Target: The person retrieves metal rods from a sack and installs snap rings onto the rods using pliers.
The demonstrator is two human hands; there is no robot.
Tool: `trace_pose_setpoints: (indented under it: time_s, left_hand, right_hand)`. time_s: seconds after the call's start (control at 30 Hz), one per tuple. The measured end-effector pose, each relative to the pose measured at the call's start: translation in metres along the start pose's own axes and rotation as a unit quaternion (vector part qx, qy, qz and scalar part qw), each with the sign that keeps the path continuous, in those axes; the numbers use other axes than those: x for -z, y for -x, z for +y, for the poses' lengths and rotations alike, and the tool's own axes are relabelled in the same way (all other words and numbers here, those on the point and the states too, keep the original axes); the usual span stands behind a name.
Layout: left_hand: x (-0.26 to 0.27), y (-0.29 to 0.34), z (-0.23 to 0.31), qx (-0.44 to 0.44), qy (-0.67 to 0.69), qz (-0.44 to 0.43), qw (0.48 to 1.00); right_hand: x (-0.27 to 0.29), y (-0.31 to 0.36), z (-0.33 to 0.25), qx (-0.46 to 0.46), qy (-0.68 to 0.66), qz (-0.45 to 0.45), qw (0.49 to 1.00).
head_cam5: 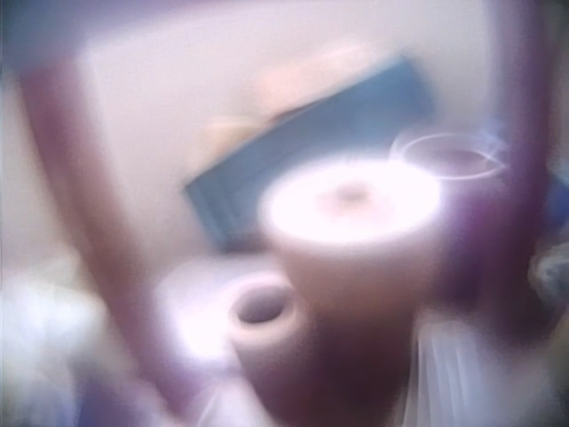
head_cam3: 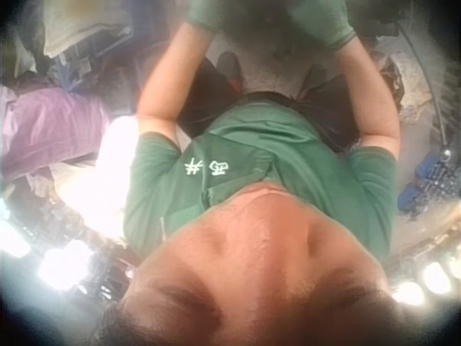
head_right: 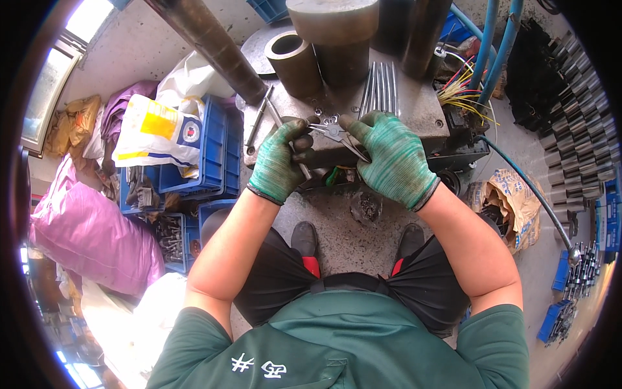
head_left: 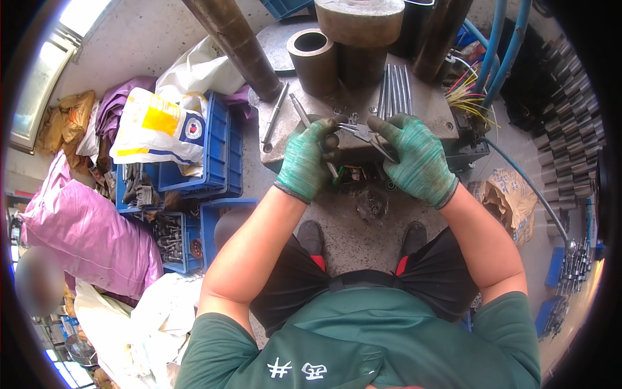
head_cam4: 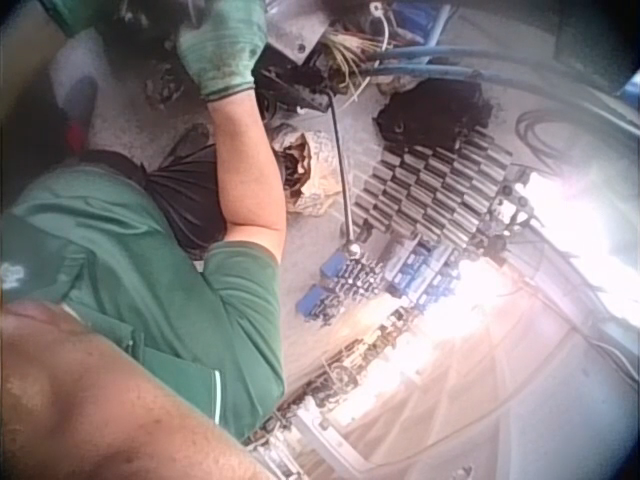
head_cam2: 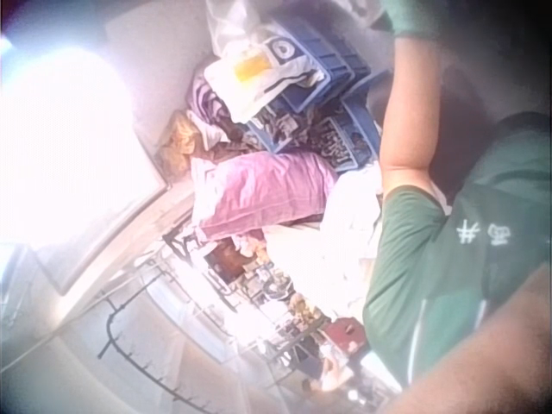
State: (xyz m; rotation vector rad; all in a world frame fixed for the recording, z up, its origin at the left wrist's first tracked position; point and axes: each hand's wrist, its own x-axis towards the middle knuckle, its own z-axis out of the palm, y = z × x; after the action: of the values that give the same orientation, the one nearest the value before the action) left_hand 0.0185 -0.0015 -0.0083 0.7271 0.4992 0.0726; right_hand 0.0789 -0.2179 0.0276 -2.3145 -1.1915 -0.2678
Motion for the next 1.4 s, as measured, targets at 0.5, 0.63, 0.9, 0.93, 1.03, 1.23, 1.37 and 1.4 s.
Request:
trace_pose_setpoints:
  time_s: [0.5,0.63,0.9,0.93,1.03,1.23,1.37,1.4]
  left_hand:
    - [-0.002,0.005,0.0,-0.006,-0.004,-0.004,1.0]
    - [0.004,0.001,-0.004,-0.015,-0.013,0.0,1.0]
    - [-0.008,0.017,0.007,-0.138,-0.351,-0.001,0.926]
    - [-0.007,0.016,0.005,-0.204,-0.377,-0.019,0.903]
    - [0.007,0.009,0.005,-0.224,-0.409,-0.028,0.884]
    - [0.006,0.01,0.001,-0.259,-0.419,-0.055,0.869]
    - [0.004,0.013,0.004,-0.254,-0.487,-0.046,0.835]
    - [0.005,0.012,0.005,-0.251,-0.52,-0.044,0.815]
  right_hand:
    - [-0.007,0.002,0.004,0.01,0.0,0.019,1.0]
    - [-0.007,0.001,0.003,0.022,0.022,0.026,0.999]
    - [0.004,-0.001,0.026,-0.13,-0.218,-0.05,0.966]
    - [0.007,-0.003,0.029,-0.095,-0.213,-0.026,0.972]
    - [0.022,-0.007,0.027,-0.155,-0.238,-0.069,0.956]
    - [0.031,-0.004,0.028,-0.168,-0.229,-0.094,0.954]
    - [0.027,0.002,0.04,-0.111,-0.292,-0.101,0.944]
    - [0.03,0.001,0.042,-0.111,-0.292,-0.101,0.945]
